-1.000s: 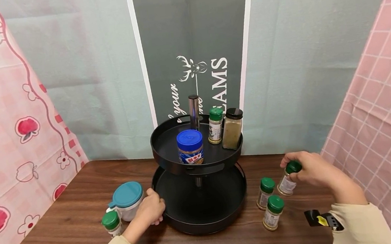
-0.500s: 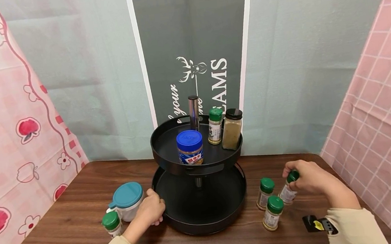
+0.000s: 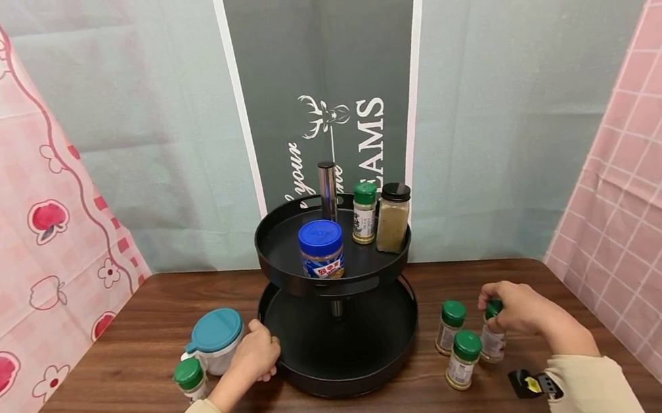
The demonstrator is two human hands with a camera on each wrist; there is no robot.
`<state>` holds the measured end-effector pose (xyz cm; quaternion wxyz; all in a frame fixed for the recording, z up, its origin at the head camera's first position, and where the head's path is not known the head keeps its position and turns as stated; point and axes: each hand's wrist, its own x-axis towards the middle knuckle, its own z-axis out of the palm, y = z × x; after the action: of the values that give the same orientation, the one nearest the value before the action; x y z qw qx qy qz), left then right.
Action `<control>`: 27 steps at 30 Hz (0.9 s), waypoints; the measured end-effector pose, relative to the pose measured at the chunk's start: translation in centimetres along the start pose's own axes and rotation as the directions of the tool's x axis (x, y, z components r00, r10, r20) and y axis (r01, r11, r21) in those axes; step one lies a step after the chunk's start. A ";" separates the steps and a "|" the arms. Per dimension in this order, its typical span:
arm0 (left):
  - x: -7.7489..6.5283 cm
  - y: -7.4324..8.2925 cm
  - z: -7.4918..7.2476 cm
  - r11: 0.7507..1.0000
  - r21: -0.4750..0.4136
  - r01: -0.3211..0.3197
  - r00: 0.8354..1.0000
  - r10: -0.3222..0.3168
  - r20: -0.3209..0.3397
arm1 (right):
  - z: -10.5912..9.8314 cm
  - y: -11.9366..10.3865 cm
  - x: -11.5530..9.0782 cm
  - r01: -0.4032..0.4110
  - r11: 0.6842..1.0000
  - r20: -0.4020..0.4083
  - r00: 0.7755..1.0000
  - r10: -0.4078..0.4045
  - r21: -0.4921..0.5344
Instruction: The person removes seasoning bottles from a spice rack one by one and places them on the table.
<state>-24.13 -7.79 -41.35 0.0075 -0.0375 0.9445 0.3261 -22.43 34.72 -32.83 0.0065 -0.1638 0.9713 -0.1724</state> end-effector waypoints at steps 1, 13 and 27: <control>0.0 0.0 0.0 1.000 0.000 -0.002 1.000 0.002 0.000 | 0.1 0.1 0.1 -0.001 1.000 0.006 1.000 0.001 0.002; 0.0 0.0 0.0 1.000 0.000 -0.005 1.000 0.005 0.001 | 1.0 0.1 0.3 -0.035 0.999 0.017 0.999 0.035 -0.007; -0.1 -0.1 0.0 1.000 -0.012 -0.008 1.000 0.008 -0.002 | 1.8 0.5 0.2 -0.056 0.998 0.047 0.997 0.054 0.041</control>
<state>-23.98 -7.83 -41.39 0.0050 -0.0341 0.9427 0.3320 -22.69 34.48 -34.72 0.0371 -0.1406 0.9711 -0.1890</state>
